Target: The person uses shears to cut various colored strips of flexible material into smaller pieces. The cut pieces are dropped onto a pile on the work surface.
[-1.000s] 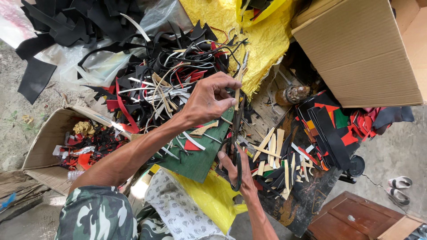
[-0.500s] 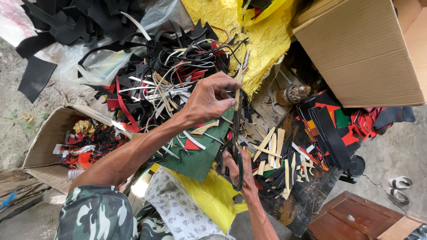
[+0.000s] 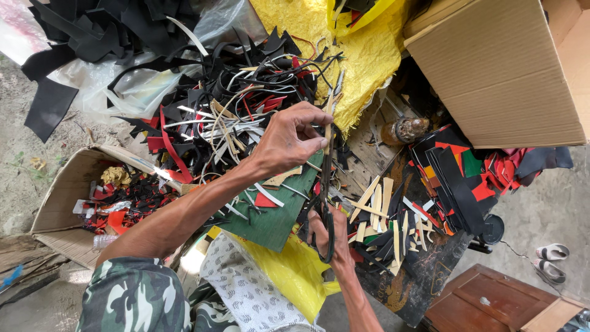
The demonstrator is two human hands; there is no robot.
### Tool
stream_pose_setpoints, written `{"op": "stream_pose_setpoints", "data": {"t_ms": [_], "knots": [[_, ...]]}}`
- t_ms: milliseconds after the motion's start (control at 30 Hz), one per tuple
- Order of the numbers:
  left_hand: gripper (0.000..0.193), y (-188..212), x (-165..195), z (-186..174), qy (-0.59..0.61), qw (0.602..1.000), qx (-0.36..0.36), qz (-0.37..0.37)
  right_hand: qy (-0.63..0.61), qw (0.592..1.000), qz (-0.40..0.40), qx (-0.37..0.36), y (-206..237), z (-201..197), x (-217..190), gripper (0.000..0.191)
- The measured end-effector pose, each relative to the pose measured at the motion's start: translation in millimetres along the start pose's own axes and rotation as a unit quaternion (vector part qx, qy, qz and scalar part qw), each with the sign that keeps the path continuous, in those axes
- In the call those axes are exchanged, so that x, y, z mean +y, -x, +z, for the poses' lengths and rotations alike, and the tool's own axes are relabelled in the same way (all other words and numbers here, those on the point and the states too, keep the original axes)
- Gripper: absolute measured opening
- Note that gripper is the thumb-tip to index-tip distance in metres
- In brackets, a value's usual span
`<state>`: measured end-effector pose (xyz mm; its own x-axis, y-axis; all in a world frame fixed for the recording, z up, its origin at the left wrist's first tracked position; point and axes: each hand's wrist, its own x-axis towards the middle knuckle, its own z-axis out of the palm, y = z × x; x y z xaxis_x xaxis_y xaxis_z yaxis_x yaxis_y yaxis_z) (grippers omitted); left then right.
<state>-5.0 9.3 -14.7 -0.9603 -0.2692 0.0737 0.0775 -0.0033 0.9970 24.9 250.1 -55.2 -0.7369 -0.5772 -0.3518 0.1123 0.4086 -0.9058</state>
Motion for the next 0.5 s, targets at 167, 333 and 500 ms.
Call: {"op": "stream_pose_setpoints", "data": {"t_ms": [167,333,500], "knots": [[0.031,1.0,-1.4,2.4,-0.017,1.0,0.02,0.012,-0.004,1.0,0.006,-0.014,0.2,1.6,-4.5,0.023],[0.031,3.1,0.7,2.1,-0.018,0.999,0.015,0.025,0.003,0.999,-0.024,-0.033,1.5,0.8,-2.5,0.024],[0.031,4.8,3.9,3.1,-0.024,0.999,0.022,0.021,0.001,1.0,0.0,-0.01,0.9,1.1,2.2,0.023]]}}
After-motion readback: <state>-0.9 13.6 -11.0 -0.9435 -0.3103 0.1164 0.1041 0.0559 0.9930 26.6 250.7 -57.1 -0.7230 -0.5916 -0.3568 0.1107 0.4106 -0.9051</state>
